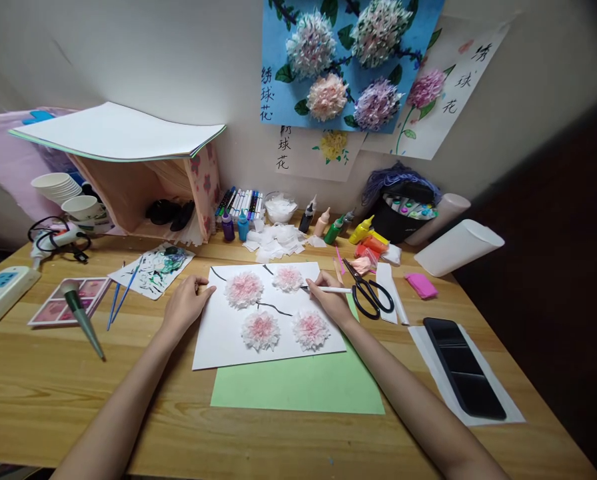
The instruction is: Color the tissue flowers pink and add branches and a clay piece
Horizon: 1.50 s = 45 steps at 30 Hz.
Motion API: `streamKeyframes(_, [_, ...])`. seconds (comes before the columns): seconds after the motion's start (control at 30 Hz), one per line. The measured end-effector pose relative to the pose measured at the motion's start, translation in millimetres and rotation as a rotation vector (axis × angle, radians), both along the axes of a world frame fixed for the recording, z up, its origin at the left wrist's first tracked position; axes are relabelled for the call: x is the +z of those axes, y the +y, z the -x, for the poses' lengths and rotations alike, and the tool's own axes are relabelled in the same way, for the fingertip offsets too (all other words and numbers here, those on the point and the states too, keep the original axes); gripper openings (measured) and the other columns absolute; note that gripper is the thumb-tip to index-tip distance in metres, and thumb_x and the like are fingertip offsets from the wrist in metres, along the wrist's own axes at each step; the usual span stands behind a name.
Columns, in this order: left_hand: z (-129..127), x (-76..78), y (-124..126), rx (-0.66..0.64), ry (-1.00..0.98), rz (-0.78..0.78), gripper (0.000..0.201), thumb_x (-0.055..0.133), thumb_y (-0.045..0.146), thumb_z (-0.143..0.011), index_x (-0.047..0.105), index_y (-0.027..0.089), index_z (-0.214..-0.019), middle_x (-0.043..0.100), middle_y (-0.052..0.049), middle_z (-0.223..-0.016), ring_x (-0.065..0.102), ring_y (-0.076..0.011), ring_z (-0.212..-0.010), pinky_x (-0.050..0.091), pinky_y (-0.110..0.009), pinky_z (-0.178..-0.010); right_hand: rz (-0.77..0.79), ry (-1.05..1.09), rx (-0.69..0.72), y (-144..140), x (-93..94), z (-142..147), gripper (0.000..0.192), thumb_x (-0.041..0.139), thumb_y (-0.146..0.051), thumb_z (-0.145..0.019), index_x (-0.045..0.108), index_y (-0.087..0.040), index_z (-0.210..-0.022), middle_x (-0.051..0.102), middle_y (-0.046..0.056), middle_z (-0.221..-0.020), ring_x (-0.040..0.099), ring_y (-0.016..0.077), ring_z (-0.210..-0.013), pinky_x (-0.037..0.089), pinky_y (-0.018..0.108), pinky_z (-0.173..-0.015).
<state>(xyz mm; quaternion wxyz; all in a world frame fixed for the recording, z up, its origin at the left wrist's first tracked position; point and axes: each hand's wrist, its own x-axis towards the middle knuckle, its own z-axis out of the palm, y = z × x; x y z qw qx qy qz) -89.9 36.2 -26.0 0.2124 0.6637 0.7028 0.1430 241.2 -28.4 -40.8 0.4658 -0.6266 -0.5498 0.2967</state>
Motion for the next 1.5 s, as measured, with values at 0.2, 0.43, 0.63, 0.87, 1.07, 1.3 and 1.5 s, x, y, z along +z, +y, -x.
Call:
streamKeyframes(0.2, [-1, 0.4, 0, 0.000, -0.010, -0.006, 0.033, 0.052, 0.047, -0.078, 0.057, 0.020, -0.097, 0.063, -0.007, -0.107, 0.057, -0.0231, -0.098, 0.042, -0.032, -0.077, 0.001, 0.006, -0.019, -1, -0.3, 0, 0.030, 0.055, -0.036, -0.082, 0.043, -0.022, -0.059, 0.053, -0.004, -0.052, 0.052, 0.0131, -0.053, 0.038, 0.026, -0.058])
streamKeyframes(0.43, [0, -0.6, -1, -0.014, -0.013, -0.021, 0.035, 0.051, 0.048, -0.078, 0.057, 0.020, -0.097, 0.063, -0.008, -0.107, 0.058, -0.0244, -0.099, 0.043, -0.032, -0.076, 0.007, 0.054, -0.009, -1, -0.4, -1, 0.031, 0.056, -0.039, -0.080, 0.042, -0.023, -0.058, 0.051, -0.005, -0.049, 0.050, 0.0131, -0.049, 0.038, 0.027, -0.055])
streamKeyframes(0.63, [0, 0.2, 0, -0.013, -0.005, -0.016, 0.034, 0.052, 0.048, -0.077, 0.057, 0.020, -0.096, 0.064, -0.008, -0.104, 0.058, -0.0242, -0.097, 0.042, -0.032, -0.075, 0.017, 0.077, -0.008, 0, -2.3, -2, 0.030, 0.056, -0.040, -0.081, 0.042, -0.023, -0.061, 0.055, -0.004, -0.051, 0.053, 0.0139, -0.052, 0.040, 0.027, -0.058])
streamKeyframes(0.87, [-1, 3.6, 0, -0.005, 0.013, -0.005, 0.035, 0.052, 0.048, -0.077, 0.058, 0.020, -0.096, 0.064, -0.006, -0.102, 0.058, -0.0232, -0.094, 0.041, -0.030, -0.071, 0.017, 0.024, -0.029, 0, -2.9, -5, 0.029, 0.056, -0.032, -0.079, 0.040, -0.022, -0.056, 0.050, -0.005, -0.048, 0.048, 0.0124, -0.048, 0.037, 0.027, -0.056])
streamKeyframes(1.07, [0, 3.1, 2, -0.002, 0.031, -0.017, 0.036, 0.054, 0.050, -0.076, 0.060, 0.021, -0.096, 0.065, -0.006, -0.095, 0.059, -0.0235, -0.092, 0.041, -0.029, -0.070, 0.010, 0.040, -0.056, -2, -4.0, -12, 0.026, 0.054, -0.026, -0.076, 0.037, -0.023, -0.057, 0.046, -0.006, -0.045, 0.048, 0.0122, -0.044, 0.036, 0.026, -0.050])
streamKeyframes(1.3, [2, 0.4, 4, 0.013, 0.046, -0.023, 0.040, 0.054, 0.053, -0.074, 0.060, 0.021, -0.098, 0.064, -0.005, -0.089, 0.060, -0.0232, -0.087, 0.040, -0.029, -0.064, -0.016, 0.009, -0.115, -4, -7.8, -20, 0.024, 0.052, -0.022, -0.073, 0.034, -0.024, -0.057, 0.044, -0.006, -0.045, 0.045, 0.0126, -0.045, 0.034, 0.027, -0.050])
streamKeyframes(1.5, [1, 0.8, 3, 0.013, 0.038, -0.025, 0.038, 0.056, 0.051, -0.074, 0.060, 0.021, -0.097, 0.065, -0.006, -0.093, 0.060, -0.0240, -0.090, 0.041, -0.029, -0.067, -0.054, -0.051, -0.173, -5, -5.9, -29, 0.023, 0.052, -0.017, -0.067, 0.033, -0.023, -0.055, 0.038, -0.006, -0.049, 0.038, 0.0122, -0.049, 0.027, 0.027, -0.050])
